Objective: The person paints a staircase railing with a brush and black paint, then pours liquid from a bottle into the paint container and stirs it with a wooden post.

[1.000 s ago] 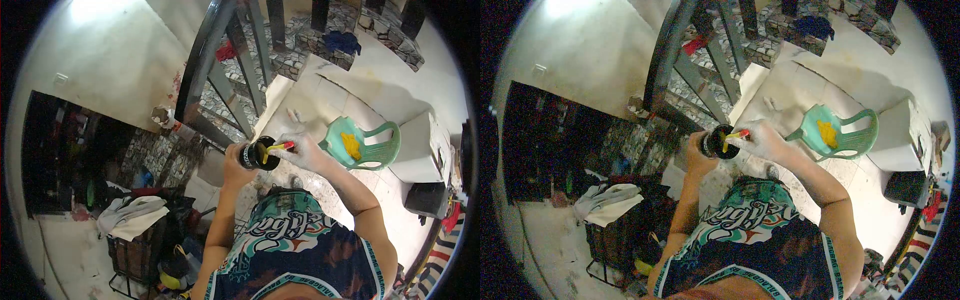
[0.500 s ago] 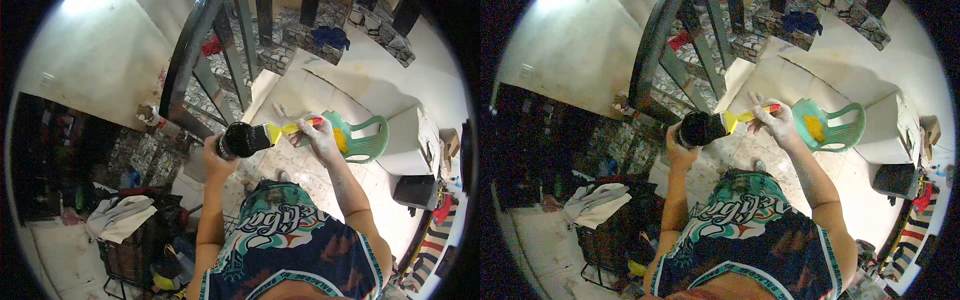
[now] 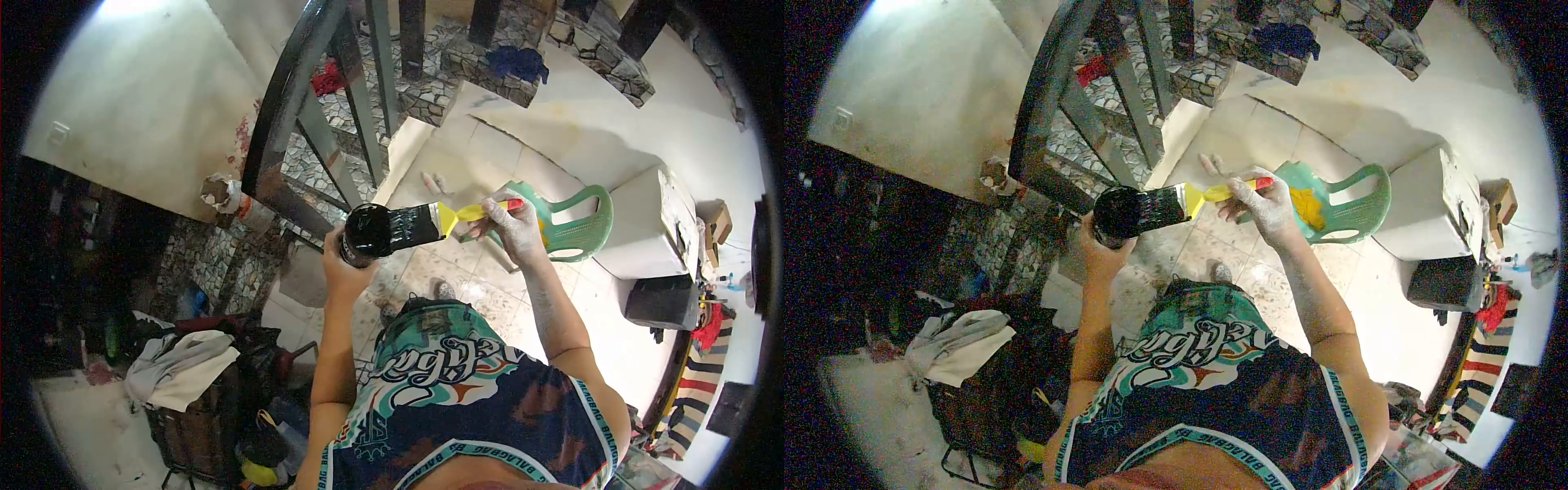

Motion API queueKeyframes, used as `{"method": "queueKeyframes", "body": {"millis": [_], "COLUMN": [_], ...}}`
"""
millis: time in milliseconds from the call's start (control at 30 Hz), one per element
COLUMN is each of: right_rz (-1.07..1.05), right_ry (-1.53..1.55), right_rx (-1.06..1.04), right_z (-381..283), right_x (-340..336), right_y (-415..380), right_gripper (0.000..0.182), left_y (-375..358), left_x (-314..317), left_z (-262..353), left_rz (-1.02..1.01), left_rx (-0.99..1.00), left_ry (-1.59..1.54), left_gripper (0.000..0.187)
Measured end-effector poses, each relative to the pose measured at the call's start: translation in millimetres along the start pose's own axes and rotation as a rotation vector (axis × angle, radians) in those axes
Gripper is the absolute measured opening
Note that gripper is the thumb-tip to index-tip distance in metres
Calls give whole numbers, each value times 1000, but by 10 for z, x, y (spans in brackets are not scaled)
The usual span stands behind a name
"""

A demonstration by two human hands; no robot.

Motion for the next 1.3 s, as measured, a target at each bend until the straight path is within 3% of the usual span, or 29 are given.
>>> {"method": "queueKeyframes", "body": {"millis": [200,433,633,733,767,900,1000,1033,1167,1300], "right_rz": [26,59,121,24,49,76,77,80,66,119], "right_ry": [4,59,250,376,350,286,291,292,356,454], "right_rx": [-15,-13,2,-4,16,48,53,52,28,77], "right_z": [4,36,64,198,242,310,301,300,335,457], "right_x": [70,176,445,576,615,706,748,758,786,805], "right_y": [-15,1,25,80,68,33,-22,-25,-13,92], "right_gripper": [24,21,17,18,17,19,20,20,21,20], "left_y": [-48,-101,-67,-62,-83,20,34,56,98,92], "left_x": [-62,-85,-70,-66,-55,-98,-208,-266,-382,-492], "left_z": [-75,-239,-210,-149,-157,-194,-210,-206,-352,-878], "left_rz": [-22,-59,-73,-134,-158,-80,-103,-60,-21,-66], "left_rx": [-33,-182,-108,-196,-337,-78,-175,-71,-118,-141], "left_ry": [17,-197,-293,-356,-461,-361,-398,-250,-317,-262], "left_gripper": [67,63,66,69,69,66,66,65,64,61]}}
Point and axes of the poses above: each hand's wrist, its own y-axis towards the middle knuckle, its own x-axis out of the palm, z = x × y, the point moved 1 cm from there along y, towards the middle knuckle, and after that the axes turned 1 degree about z, right-handed, at the moved point
